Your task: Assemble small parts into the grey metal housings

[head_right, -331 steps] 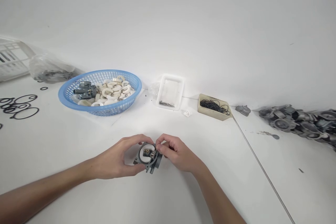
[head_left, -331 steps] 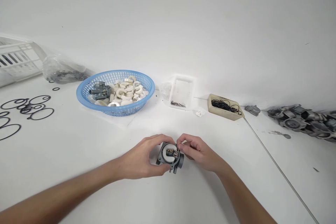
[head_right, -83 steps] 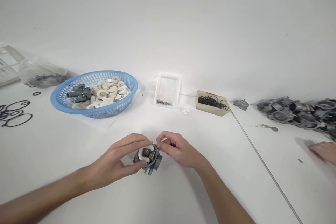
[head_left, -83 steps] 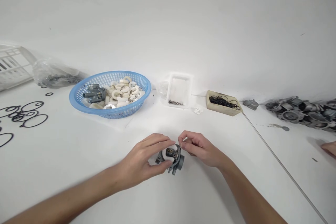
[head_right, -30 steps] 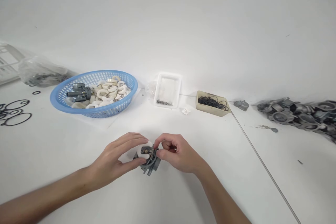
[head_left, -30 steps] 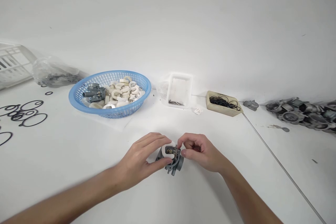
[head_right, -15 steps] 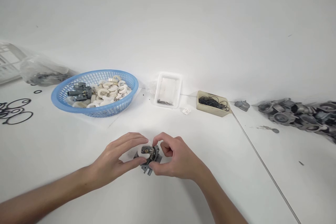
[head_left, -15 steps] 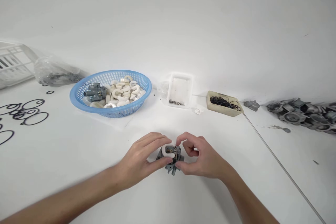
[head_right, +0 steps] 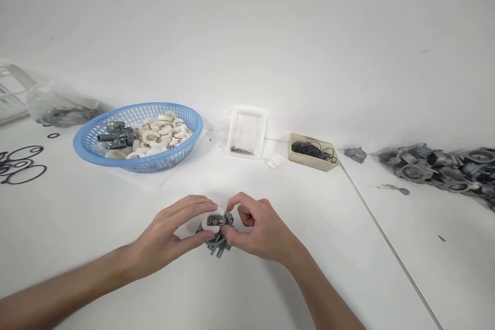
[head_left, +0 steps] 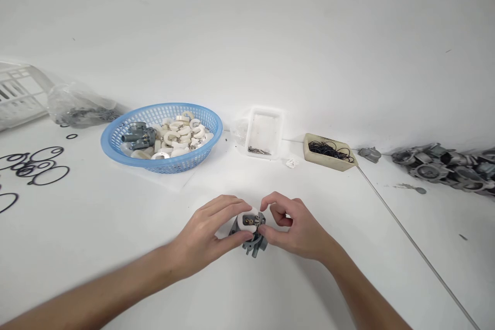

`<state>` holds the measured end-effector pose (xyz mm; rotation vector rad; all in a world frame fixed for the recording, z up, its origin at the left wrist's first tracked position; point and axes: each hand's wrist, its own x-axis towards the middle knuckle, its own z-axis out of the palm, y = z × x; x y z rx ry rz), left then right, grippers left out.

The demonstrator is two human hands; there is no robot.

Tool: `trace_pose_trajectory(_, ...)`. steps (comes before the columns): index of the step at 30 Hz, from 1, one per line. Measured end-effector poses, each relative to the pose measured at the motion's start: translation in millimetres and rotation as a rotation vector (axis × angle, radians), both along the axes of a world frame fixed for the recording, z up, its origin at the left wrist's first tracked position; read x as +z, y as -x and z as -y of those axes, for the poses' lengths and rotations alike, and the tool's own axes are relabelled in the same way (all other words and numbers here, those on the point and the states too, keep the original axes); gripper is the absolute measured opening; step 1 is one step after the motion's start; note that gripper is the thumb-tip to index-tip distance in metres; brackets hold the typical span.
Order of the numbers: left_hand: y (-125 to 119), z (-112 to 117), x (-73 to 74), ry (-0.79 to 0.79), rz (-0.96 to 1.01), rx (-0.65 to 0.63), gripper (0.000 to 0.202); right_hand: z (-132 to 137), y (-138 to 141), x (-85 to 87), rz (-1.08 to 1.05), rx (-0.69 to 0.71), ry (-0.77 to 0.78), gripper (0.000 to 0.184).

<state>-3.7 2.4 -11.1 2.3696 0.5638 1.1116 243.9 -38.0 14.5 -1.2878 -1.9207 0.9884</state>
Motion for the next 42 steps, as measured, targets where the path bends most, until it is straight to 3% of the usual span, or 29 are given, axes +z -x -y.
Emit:
trace_pose_trajectory(8, 0, 1, 0.6, -0.015, -0.006, 0.012, 0.032, -2, -1, -0.2, -0.059, 0.003, 0.035, 0.015)
trace_pose_trajectory(10, 1, 1, 1.0, -0.021, -0.005, 0.013, 0.033, -5, -1, 0.6, -0.113, -0.006, 0.081, 0.012)
trace_pose_trajectory(14, 1, 0, 0.4, -0.034, -0.012, 0.01, 0.034, -9, 2, 0.6, -0.246, -0.024, 0.222, 0.031)
trace_pose_trajectory(22, 0, 1, 1.2, -0.063, -0.029, -0.009, 0.034, -12, 10, -2.1, -0.412, -0.072, 0.391, 0.025)
trace_pose_trajectory(29, -2, -1, 5.1, -0.106, -0.013, -0.047, 0.037, -14, 5, -3.9, -0.338, -0.182, 0.311, 0.027)
trace_pose_trajectory(42, -1, -3, 7.3, -0.127, -0.08, -0.068, 0.032, -13, 2, -6.4, -0.225, -0.089, 0.211, 0.026)
